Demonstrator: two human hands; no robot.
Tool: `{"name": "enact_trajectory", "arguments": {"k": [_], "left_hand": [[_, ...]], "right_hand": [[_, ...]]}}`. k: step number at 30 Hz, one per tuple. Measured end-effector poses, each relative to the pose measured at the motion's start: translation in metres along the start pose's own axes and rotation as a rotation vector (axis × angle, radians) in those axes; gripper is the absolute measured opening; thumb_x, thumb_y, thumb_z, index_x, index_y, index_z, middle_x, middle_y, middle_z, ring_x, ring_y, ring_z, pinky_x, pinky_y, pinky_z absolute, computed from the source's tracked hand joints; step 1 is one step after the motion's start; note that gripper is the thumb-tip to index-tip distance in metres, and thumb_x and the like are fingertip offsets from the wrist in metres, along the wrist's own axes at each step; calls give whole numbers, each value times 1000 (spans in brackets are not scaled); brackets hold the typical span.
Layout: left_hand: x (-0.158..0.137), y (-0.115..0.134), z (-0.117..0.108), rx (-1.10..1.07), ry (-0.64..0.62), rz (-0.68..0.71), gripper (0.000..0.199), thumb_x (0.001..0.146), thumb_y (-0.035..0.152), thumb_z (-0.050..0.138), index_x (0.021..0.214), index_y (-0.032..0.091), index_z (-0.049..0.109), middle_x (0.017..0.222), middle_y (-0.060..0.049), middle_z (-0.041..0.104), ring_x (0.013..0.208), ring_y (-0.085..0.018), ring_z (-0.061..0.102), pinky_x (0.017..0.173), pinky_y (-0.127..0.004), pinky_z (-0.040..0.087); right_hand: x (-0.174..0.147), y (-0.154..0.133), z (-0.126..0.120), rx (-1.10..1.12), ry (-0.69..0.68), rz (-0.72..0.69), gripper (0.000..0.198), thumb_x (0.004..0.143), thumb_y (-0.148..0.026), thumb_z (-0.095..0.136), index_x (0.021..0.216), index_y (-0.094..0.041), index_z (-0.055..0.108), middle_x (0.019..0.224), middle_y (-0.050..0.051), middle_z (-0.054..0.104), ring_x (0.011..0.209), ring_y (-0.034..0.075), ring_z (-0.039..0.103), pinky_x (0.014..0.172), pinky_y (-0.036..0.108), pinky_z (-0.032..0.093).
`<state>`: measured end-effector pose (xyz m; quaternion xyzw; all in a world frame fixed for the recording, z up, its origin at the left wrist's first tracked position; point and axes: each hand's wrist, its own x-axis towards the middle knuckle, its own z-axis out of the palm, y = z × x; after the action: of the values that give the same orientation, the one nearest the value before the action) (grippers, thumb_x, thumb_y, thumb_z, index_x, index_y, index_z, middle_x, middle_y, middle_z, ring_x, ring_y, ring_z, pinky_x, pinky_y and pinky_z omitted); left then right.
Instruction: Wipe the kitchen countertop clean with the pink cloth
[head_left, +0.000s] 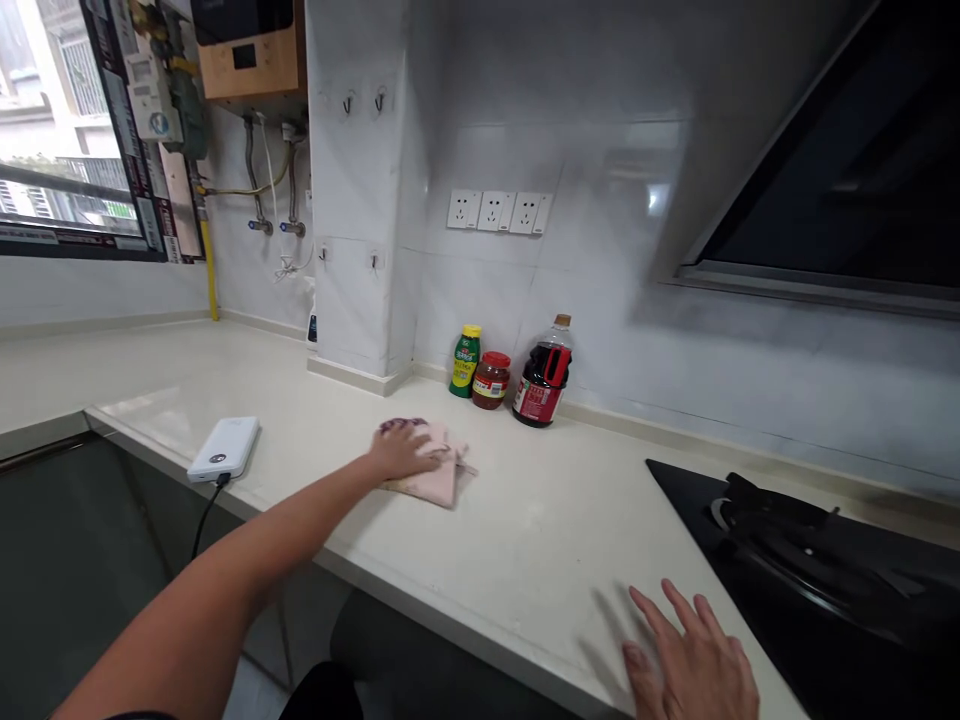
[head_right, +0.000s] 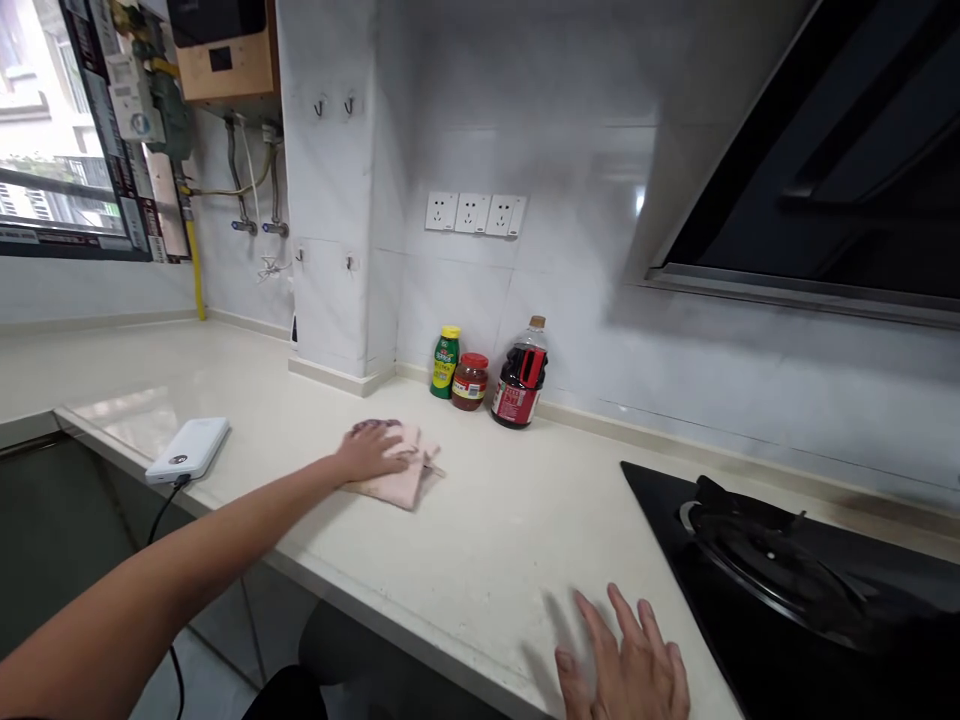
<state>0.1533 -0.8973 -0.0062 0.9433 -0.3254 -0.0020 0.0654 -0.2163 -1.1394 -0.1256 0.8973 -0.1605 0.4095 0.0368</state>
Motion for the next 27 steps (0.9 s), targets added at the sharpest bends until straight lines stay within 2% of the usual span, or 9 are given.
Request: {"name": "enact_trajectory", "arguments": {"k": [2, 4, 7, 11, 15, 19, 21, 24, 27], "left_hand": [[-5, -32, -7, 22, 43, -135, 79, 84, 82, 40, 151, 39, 42, 167, -8, 29, 151, -42, 20, 117, -66, 17], [-10, -50, -9, 39, 55, -216, 84, 85, 80, 39, 153, 32, 40, 165, -14, 31, 149, -46, 23, 115, -66, 20], [-19, -46, -6, 55, 45, -221, 84, 87, 78, 40, 154, 29, 39, 163, -18, 33, 147, -48, 27, 113, -65, 23], [-38, 1, 7, 60, 26, -60, 81, 87, 79, 40, 153, 32, 42, 165, -14, 31, 150, -47, 24, 115, -64, 22], [-66, 78, 22, 30, -19, 168, 91, 81, 89, 37, 155, 37, 38, 169, -8, 25, 154, -43, 16, 119, -60, 19], [-102, 156, 37, -117, -139, 505, 102, 78, 93, 36, 159, 31, 34, 170, -13, 18, 155, -45, 6, 120, -66, 12], [-120, 185, 44, -178, -177, 667, 104, 78, 91, 39, 160, 28, 31, 170, -16, 17, 155, -46, 5, 119, -68, 13], [-143, 204, 52, -185, -88, 867, 99, 83, 81, 51, 160, 23, 30, 167, -20, 24, 153, -48, 17, 118, -67, 19], [-155, 199, 57, -175, 65, 923, 88, 86, 65, 63, 157, 20, 34, 159, -20, 40, 147, -44, 36, 118, -60, 28]], "right_hand": [[0, -1, 0, 12, -11, 1, 55, 100, -55, 37, 142, -22, 51, 154, 13, 42, 148, 41, 28, 116, 71, 26], [1, -1, -1, 32, -12, 5, 55, 100, -56, 37, 142, -23, 52, 155, 12, 42, 149, 39, 28, 118, 69, 24], [3, -3, -2, 71, 3, 22, 56, 101, -57, 34, 141, -23, 52, 155, 11, 42, 149, 36, 27, 120, 66, 22], [8, -10, -8, 157, 33, 71, 61, 102, -61, 27, 140, -20, 51, 153, 14, 43, 149, 36, 27, 120, 67, 20], [10, -12, -15, 305, 51, 169, 63, 103, -60, 20, 140, -19, 50, 152, 15, 44, 149, 36, 28, 119, 67, 19], [8, -5, -16, 399, 45, 192, 64, 102, -62, 22, 138, -20, 54, 151, 15, 47, 146, 38, 33, 116, 66, 25], [7, -1, -15, 457, 34, 215, 63, 103, -61, 23, 137, -19, 55, 150, 15, 48, 145, 36, 35, 118, 63, 26], [5, 5, -14, 550, -8, 255, 63, 103, -61, 23, 137, -19, 54, 146, 15, 53, 140, 33, 44, 117, 58, 33], [0, 10, -15, 560, -154, 210, 58, 103, -59, 27, 142, -23, 50, 145, 11, 56, 132, 29, 54, 109, 50, 46]]}}
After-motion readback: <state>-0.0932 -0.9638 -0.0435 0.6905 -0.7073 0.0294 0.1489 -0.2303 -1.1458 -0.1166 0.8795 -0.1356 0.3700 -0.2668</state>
